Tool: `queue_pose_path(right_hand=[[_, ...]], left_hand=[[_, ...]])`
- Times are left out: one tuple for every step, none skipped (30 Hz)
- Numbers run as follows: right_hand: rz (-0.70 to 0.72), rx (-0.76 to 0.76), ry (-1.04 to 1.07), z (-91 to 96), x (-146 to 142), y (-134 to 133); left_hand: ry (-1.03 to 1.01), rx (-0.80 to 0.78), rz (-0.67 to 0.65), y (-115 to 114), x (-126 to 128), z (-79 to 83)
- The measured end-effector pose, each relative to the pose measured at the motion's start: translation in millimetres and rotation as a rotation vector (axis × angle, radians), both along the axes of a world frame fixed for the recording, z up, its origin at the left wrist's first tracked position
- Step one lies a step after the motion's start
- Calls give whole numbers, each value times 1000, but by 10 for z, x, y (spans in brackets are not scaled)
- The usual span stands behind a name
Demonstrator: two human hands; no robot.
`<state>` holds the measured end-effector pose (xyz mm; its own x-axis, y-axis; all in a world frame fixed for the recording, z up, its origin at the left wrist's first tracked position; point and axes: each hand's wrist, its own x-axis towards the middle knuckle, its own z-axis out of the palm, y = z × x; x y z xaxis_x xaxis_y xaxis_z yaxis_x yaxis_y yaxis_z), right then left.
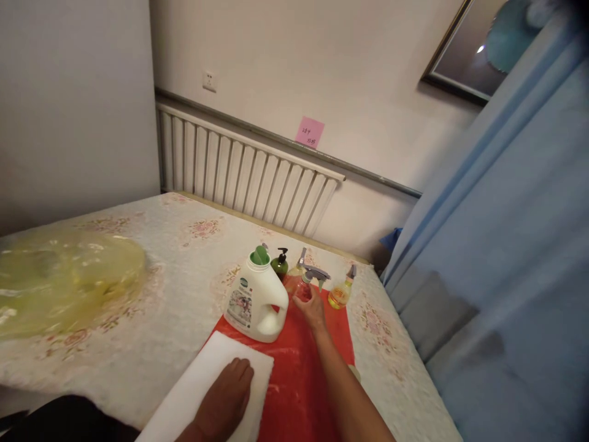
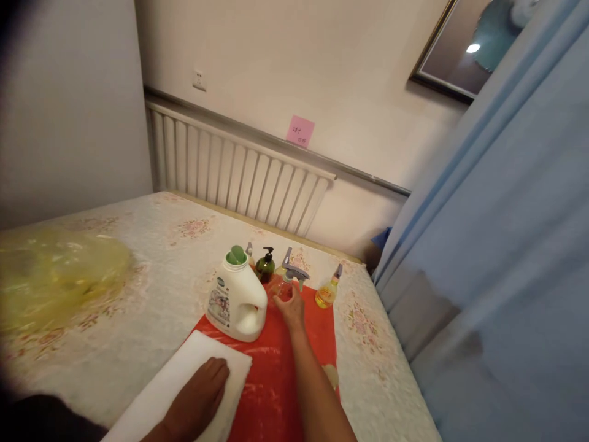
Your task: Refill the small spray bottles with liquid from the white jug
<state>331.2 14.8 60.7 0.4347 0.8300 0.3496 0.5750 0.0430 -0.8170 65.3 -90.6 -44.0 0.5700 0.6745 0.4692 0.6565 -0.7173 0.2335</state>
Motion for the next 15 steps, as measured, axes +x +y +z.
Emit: queue_pose_path(right_hand=[[-27, -5, -3, 20, 42, -76], [-45, -10, -7, 38, 79, -160], [-58, -15, -9, 54, 110, -249], [-65, -21, -11, 68, 134, -345], [-69, -26, -11, 80, 152, -445], [-72, -30, -11, 89, 162, -548], [-74, -33, -10, 95, 166, -653], [-74, -35, -9, 96, 163, -757], [-76, -36, -6, 93, 154, -860], [-78, -38, -4, 86, 139, -960], [-78, -41, -1, 75, 118, -1057], [-77, -47, 3, 60, 93, -1150], [-74, -56, 9, 43, 62, -1240], [-70, -68, 19, 25, 27, -1326], [-67, -79, 31, 7, -12, -1407]], left_hand=[[2, -19, 0, -6, 4, 34], [2, -36, -1, -10, 7, 63], [3, -47, -5, -11, 9, 86], [3, -55, -13, -11, 9, 104], [2, -60, -22, -8, 8, 118], [0, -61, -30, -4, 7, 127], [-1, -62, -38, 0, 5, 134], [-1, -65, -45, 4, 3, 140], [0, -74, -50, 8, 3, 145], [2, -87, -52, 13, 4, 150], [3, -103, -53, 17, 6, 155], [5, -117, -54, 22, 9, 161], [8, -126, -57, 27, 14, 169], [13, -132, -59, 33, 19, 177], [23, -137, -61, 37, 25, 188]])
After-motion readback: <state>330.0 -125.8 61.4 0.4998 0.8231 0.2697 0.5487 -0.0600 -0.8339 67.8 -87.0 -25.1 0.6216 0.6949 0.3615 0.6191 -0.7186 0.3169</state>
